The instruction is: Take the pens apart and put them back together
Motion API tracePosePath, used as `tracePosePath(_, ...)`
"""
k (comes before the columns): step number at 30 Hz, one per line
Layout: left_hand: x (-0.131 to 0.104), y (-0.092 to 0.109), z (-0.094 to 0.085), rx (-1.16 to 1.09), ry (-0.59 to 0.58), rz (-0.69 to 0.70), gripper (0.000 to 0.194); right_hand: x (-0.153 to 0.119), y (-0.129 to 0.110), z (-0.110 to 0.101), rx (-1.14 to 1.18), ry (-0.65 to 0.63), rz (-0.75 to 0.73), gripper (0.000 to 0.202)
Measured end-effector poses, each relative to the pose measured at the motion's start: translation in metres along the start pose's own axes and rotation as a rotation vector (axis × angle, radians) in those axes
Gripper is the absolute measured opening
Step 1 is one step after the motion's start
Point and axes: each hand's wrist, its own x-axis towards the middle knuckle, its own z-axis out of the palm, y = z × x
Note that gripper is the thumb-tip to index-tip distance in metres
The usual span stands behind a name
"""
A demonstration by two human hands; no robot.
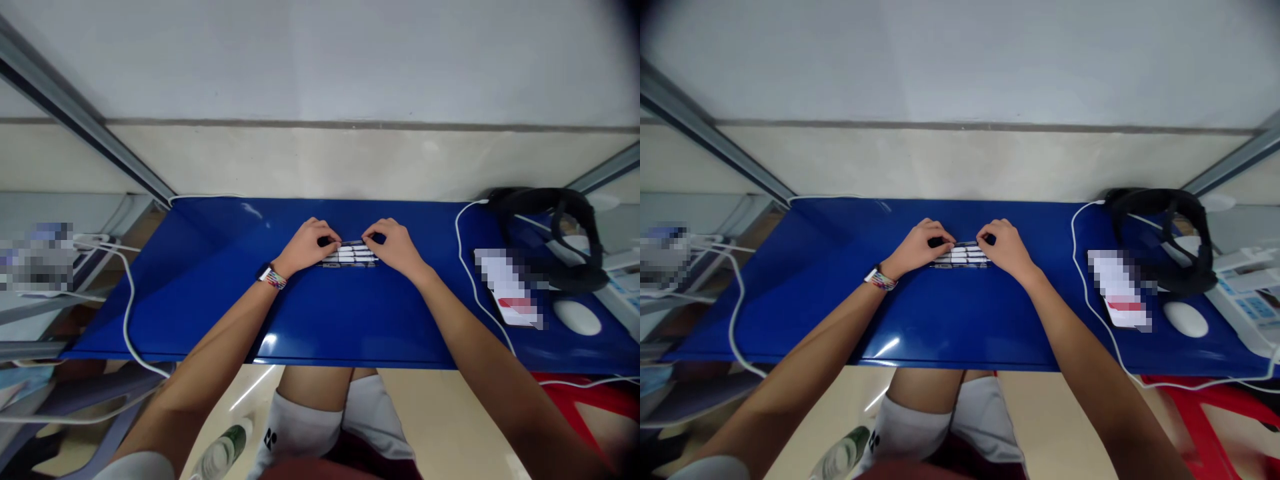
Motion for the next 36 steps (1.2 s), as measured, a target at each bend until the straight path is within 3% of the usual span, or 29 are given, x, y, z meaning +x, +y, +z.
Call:
tracePosePath(30, 0.000, -0.002, -0.001, 0.053, -0.032, 0.034, 0.015, -0.004, -0.010, -0.005, -0.103, -0.018, 0.008, 0.013)
tracePosePath(33, 0.000, 0.000, -0.002, 0.058, -0.039, 0.013, 0.017, -0.005, -0.015, -0.004, -0.091, 0.033, -0.067, 0.012)
tracePosePath(36, -0.001, 0.000, -0.003, 0.059, -0.030, -0.001, 0.019, -0.008, -0.027, -0.005, -0.044, 0.007, -0.236, 0.011)
